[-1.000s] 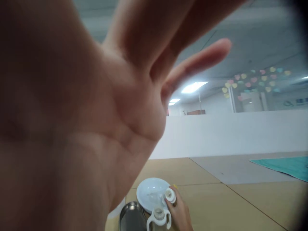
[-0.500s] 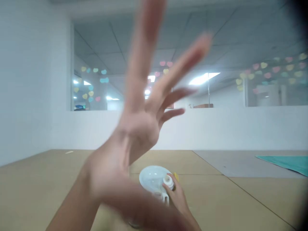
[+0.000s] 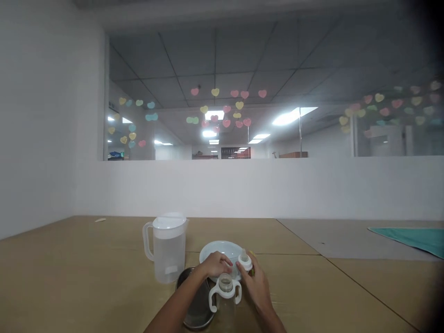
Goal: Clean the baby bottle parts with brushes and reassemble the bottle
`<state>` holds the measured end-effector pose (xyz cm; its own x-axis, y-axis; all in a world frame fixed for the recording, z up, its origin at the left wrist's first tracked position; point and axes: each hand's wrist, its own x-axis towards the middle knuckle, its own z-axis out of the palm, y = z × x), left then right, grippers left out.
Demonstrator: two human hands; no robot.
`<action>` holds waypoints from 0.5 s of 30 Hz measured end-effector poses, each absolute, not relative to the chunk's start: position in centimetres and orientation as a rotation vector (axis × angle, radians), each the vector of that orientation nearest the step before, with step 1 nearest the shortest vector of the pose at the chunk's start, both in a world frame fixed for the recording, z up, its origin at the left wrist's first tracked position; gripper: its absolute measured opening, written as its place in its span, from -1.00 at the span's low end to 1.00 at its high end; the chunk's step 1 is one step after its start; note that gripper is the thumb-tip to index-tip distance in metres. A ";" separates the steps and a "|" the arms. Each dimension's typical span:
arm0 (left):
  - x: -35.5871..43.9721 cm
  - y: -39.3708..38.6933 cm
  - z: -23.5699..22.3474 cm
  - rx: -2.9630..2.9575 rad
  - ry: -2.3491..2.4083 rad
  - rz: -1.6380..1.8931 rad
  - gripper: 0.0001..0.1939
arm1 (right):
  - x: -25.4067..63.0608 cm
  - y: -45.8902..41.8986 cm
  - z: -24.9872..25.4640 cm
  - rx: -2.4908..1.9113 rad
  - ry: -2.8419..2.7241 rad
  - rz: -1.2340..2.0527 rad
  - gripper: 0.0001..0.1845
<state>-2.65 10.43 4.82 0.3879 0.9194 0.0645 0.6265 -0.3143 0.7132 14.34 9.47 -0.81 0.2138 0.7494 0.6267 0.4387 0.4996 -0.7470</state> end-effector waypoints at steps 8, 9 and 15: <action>-3.2 11.4 6.6 2.064 1.290 0.856 -0.37 | 14.8 10.4 -1.6 -1.052 -1.498 0.002 -0.51; -2.6 11.1 7.0 2.067 1.213 0.856 -0.41 | 14.8 10.4 -1.6 -1.029 -1.519 -0.068 -0.52; 0.6 9.2 8.1 2.115 0.781 0.996 -0.46 | 14.7 9.8 -1.9 -0.858 -1.558 -0.444 -0.58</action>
<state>0.59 9.23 8.14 0.5307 0.7371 0.4184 0.2309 -0.6007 0.7654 14.68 9.83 -1.88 0.0166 0.2671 0.9635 0.7347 0.6504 -0.1930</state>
